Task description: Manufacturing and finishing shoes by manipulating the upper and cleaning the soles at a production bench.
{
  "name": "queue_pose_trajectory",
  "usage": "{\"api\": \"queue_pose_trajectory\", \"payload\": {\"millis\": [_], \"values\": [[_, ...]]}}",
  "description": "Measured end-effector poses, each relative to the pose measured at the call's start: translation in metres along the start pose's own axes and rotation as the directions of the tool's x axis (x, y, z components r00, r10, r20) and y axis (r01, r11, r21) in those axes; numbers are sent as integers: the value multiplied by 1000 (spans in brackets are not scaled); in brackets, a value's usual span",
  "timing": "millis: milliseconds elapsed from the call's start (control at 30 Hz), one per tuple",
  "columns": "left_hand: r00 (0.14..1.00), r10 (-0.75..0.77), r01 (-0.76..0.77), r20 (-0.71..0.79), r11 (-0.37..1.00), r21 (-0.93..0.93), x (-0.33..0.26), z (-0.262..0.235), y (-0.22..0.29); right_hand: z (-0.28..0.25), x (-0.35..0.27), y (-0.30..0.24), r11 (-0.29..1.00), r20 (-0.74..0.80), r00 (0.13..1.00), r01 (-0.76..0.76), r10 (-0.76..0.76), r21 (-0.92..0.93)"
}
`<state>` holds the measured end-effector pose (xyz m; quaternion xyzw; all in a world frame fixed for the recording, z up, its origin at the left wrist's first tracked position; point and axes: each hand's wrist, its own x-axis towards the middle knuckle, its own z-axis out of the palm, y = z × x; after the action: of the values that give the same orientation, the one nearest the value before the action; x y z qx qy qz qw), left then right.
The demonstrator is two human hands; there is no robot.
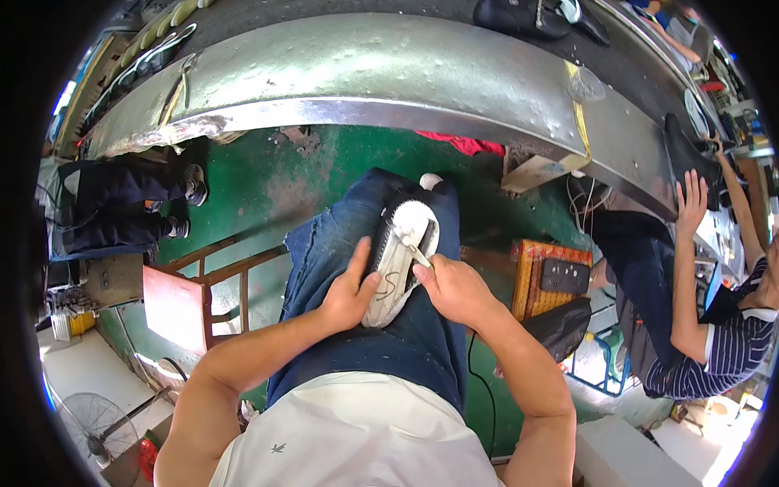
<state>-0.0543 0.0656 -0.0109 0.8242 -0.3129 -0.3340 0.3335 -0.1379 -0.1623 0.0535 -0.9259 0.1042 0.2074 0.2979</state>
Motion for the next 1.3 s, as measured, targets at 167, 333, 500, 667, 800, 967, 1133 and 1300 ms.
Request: {"api": "queue_pose_trajectory", "payload": {"millis": [167, 333, 500, 667, 800, 967, 1133, 1300], "values": [[991, -48, 18, -126, 974, -227, 0, 6, -5, 27, -18, -2, 996, 21, 998, 56, -58, 67], [997, -58, 64, 47, 989, -134, -8, -8, 14, 40, -29, 6, 930, -184, 980, 131, -70, 344], [963, -107, 71, 248, 986, 149, 3, -66, 57, 37, -53, 28, 790, 30, 983, -163, 180, 591], [956, 268, -276, -121, 959, -59, 7, -141, 104, 43, -84, 51, 547, -72, 949, -114, 306, 829], [906, 374, -421, -196, 770, -478, 33, -153, 144, 52, -105, 48, 328, 35, 974, -109, 224, 938], [993, -27, 60, 117, 954, -292, 102, -101, 123, 57, -118, 37, 543, 49, 971, -172, 234, 822], [917, 397, -378, -33, 894, 242, 45, -15, 39, 11, -114, 21, 831, 89, 984, -180, 156, 526], [893, 369, -350, -256, 929, 119, 14, -13, 49, -2, -108, 22, 937, 60, 998, -46, 27, 345]]}}
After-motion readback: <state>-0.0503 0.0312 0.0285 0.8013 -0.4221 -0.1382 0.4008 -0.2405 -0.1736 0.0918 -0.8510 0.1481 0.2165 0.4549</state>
